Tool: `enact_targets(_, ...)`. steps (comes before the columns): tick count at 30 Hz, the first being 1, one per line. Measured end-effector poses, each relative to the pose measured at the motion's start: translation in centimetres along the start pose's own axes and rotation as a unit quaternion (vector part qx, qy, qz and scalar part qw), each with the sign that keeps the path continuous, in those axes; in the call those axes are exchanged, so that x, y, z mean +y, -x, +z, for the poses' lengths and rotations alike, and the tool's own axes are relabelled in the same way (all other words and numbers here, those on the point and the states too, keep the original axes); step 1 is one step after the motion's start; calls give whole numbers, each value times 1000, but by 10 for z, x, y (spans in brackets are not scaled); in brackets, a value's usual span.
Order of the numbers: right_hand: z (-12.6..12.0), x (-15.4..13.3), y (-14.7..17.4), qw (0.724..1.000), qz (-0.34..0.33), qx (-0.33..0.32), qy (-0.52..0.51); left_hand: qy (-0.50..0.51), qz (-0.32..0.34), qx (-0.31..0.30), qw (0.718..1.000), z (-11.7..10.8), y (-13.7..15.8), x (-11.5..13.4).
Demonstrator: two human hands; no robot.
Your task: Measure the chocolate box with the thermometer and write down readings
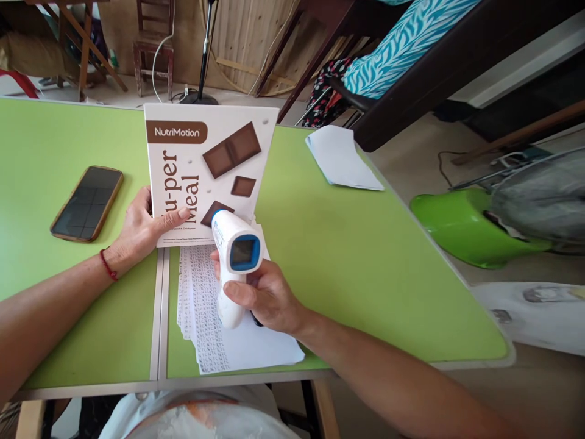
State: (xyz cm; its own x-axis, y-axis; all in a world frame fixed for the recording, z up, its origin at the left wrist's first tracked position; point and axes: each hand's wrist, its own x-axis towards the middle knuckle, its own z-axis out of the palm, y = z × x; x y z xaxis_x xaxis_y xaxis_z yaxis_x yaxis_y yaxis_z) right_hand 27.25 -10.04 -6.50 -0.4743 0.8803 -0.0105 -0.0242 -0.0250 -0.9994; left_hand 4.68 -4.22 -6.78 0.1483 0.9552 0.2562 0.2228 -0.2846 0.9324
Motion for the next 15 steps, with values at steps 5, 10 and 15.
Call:
enact_targets(5,0,-1,0,1000,2,5,8,46,-58,48,996,2,-1,8)
enact_targets(10,0,-2,0,1000,6,3,17,40,-52,46,997,2,-1,8)
enact_targets(15,0,-1,0,1000,0,4,17,34,-40,42,998,1,-1,8)
